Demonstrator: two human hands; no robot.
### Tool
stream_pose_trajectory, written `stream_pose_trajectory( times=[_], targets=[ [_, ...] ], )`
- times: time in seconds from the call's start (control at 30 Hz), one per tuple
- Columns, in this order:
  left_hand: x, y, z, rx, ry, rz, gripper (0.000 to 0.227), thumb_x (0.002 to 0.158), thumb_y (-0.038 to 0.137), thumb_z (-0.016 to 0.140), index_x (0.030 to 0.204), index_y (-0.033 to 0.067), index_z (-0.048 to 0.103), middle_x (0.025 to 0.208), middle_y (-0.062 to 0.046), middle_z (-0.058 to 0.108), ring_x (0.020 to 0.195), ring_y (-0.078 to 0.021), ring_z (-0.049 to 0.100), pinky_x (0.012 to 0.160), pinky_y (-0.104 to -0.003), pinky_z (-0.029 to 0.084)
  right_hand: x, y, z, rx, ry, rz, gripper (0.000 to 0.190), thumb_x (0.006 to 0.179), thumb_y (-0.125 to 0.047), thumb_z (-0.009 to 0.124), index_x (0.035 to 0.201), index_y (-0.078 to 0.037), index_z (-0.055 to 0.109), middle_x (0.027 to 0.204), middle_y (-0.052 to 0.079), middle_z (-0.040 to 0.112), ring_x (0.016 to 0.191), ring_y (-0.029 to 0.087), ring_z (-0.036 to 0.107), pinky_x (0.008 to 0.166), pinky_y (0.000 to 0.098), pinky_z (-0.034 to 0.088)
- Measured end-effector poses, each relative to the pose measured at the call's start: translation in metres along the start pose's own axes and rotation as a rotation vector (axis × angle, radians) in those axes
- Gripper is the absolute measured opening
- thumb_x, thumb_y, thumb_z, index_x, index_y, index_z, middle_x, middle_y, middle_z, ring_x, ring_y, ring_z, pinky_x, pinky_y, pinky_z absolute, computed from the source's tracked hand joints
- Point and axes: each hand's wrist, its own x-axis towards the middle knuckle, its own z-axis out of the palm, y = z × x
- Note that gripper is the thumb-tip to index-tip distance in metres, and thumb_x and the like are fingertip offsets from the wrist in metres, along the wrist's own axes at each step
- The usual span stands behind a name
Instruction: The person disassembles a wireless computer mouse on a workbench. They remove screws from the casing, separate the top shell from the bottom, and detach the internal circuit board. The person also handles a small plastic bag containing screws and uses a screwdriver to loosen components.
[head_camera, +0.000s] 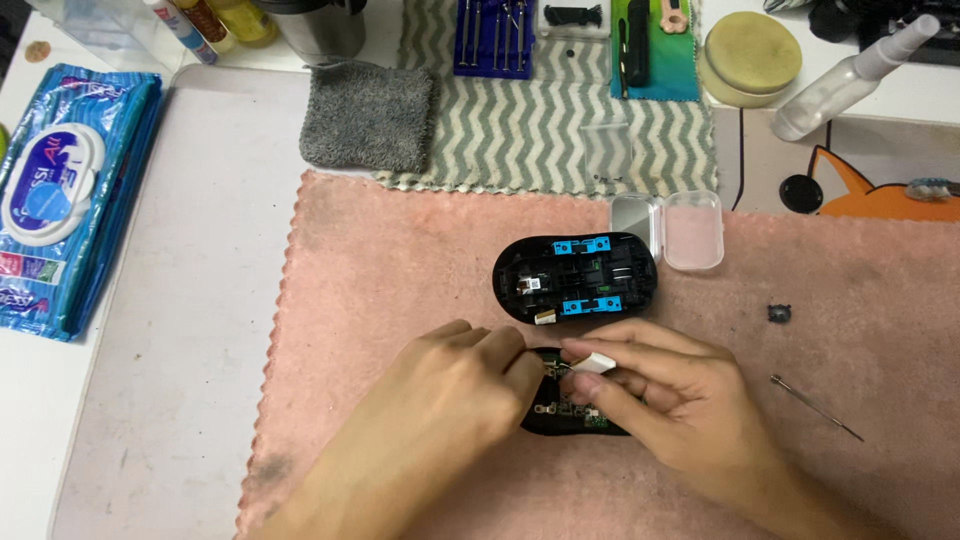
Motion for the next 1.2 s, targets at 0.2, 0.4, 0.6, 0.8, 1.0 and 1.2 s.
stream_pose_trajectory(
  times=[0.2, 0.4, 0.6, 0.8, 1.0, 1.2],
  targets=[
    [-0.003, 0.020, 0.000, 0.015, 0.099, -0.091, 0.015, 0.111, 0.005, 0.066, 0.098, 0.0109, 0.061, 0.088, -0.010, 0.063, 0.072, -0.0314, 0.062, 0.074, -0.044, 0.048, 0.002, -0.011, 0.004, -0.189, 0.013, -0.094, 0.029, 0.097, -0.009, 0.085, 0.125, -0.007, 0.091, 0.116, 0.004, 0.088, 0.102, 0.008, 0.084, 0.085, 0.0178, 0.072],
    [-0.006, 0.023, 0.009, 0.070, 0.007, -0.118, 0.013, 0.099, 0.002, 0.068, 0.100, 0.0128, 0.060, 0.091, -0.011, 0.068, 0.076, -0.0335, 0.067, 0.076, -0.045, 0.054, 0.004, -0.013, 0.004, -0.127, -0.003, -0.103, 0.025, 0.101, -0.010, 0.081, 0.124, -0.004, 0.090, 0.117, 0.005, 0.087, 0.104, 0.009, 0.083, 0.086, 0.0191, 0.072],
    [-0.003, 0.021, -0.006, -0.015, -0.109, -0.152, 0.026, 0.089, -0.006, 0.064, 0.112, 0.0082, 0.066, 0.097, -0.014, 0.072, 0.081, -0.0416, 0.070, 0.083, -0.049, 0.056, 0.004, -0.018, 0.003, -0.099, -0.044, -0.127, 0.025, 0.103, -0.010, 0.079, 0.127, -0.006, 0.088, 0.120, 0.005, 0.086, 0.109, 0.011, 0.083, 0.090, 0.0212, 0.074],
    [-0.004, 0.028, -0.012, -0.020, -0.071, -0.229, 0.021, 0.094, -0.004, 0.066, 0.109, 0.0099, 0.066, 0.092, -0.011, 0.074, 0.079, -0.0418, 0.071, 0.083, -0.049, 0.058, 0.005, -0.020, 0.002, -0.063, -0.079, -0.096, 0.025, 0.102, -0.006, 0.080, 0.126, -0.005, 0.088, 0.120, 0.004, 0.083, 0.096, 0.011, 0.086, 0.090, 0.0211, 0.073],
    [-0.008, 0.024, -0.026, -0.616, 0.180, -0.450, 0.006, 0.108, 0.009, 0.074, 0.107, 0.0071, 0.079, 0.104, -0.006, 0.085, 0.089, -0.0171, 0.084, 0.081, -0.029, 0.063, 0.020, -0.029, 0.006, -0.290, -0.094, -0.058, 0.022, 0.097, -0.012, 0.084, 0.116, -0.016, 0.095, 0.108, -0.006, 0.084, 0.077, 0.006, 0.072, 0.055, 0.0262, 0.052],
    [-0.015, 0.007, -0.022, -0.696, 0.173, -0.416, 0.017, 0.103, 0.011, 0.079, 0.119, 0.0096, 0.085, 0.116, -0.006, 0.088, 0.102, -0.0197, 0.085, 0.091, -0.032, 0.065, 0.028, -0.025, 0.008, -0.438, -0.207, -0.351, 0.025, 0.105, -0.015, 0.079, 0.128, -0.007, 0.085, 0.112, 0.004, 0.077, 0.087, 0.017, 0.077, 0.083, 0.0316, 0.061]
  ],
)
